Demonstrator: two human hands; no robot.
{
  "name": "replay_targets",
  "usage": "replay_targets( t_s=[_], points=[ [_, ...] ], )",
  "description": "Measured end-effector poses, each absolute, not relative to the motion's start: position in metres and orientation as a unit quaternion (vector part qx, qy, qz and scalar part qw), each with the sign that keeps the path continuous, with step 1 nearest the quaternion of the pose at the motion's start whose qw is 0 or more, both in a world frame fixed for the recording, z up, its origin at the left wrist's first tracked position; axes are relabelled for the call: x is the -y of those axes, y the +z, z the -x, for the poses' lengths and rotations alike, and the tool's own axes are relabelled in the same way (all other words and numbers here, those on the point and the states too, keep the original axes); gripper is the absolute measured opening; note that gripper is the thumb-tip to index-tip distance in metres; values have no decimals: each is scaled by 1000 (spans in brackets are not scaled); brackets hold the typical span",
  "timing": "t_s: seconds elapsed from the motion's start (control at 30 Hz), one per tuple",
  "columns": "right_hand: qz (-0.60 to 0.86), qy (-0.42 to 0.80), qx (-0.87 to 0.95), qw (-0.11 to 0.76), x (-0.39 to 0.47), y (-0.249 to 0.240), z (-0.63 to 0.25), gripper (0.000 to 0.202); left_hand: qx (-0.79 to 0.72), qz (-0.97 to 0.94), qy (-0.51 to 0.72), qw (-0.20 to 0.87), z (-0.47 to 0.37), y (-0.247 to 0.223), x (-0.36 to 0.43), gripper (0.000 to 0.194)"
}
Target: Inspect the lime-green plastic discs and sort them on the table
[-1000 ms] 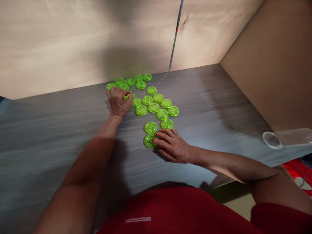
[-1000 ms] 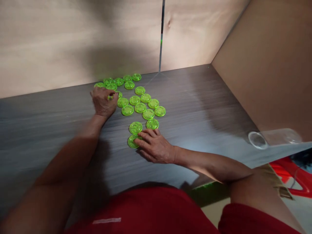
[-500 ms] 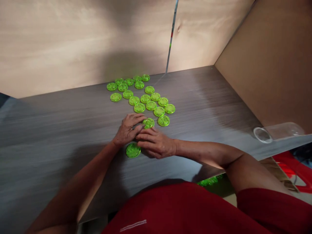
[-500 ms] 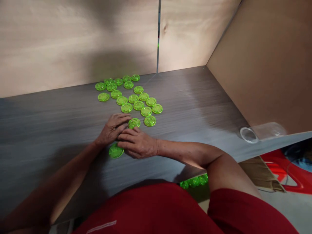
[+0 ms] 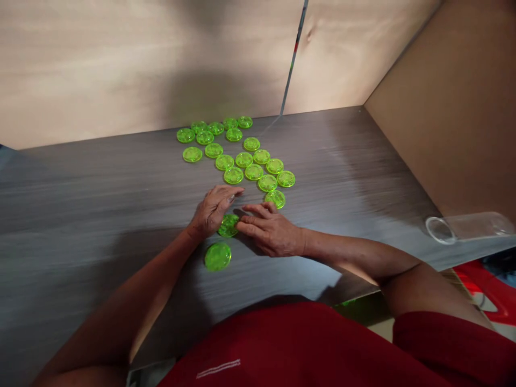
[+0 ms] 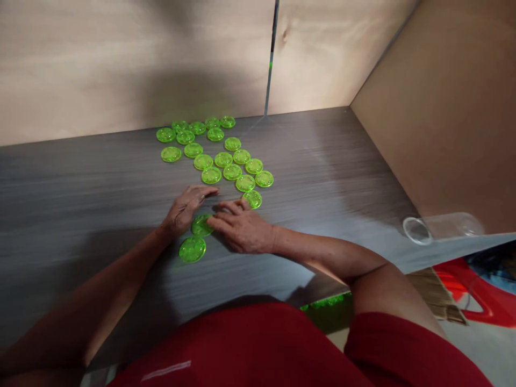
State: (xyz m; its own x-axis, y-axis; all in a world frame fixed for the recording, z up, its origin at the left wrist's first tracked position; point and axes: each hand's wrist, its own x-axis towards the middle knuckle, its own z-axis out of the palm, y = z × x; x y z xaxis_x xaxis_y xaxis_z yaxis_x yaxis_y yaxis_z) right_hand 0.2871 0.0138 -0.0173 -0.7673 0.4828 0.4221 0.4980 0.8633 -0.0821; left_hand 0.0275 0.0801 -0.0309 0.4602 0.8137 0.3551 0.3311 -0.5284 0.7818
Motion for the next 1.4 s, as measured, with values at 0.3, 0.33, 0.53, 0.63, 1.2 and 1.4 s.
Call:
replay_targets(
  t_s=[0.3,0.33,0.53,0.63,1.2,1.4],
  points=[
    [465,-69,867,165,-37,4,-315,21,-365,-776,391,335,-32,-29,-79,61],
    [480,-68,861,155,-38,5,-315,20,-367,-777,389,332,-32,-29,-79,62],
    [313,1,922,229,-20,1,-304,24,-379,-785,371,321,-32,-28,-80,63],
    [246,7,925,291,-24,-3,-306,35,-377,-782,378,321,-32,-29,-80,64],
    [519,-69,826,212,-59,4,-330,44,-370,-778,389,326,-32,-31,-81,58],
    [528,-31,829,182,-58,2,-331,45,-371,-783,380,324,-32,-29,-81,57]
  ],
)
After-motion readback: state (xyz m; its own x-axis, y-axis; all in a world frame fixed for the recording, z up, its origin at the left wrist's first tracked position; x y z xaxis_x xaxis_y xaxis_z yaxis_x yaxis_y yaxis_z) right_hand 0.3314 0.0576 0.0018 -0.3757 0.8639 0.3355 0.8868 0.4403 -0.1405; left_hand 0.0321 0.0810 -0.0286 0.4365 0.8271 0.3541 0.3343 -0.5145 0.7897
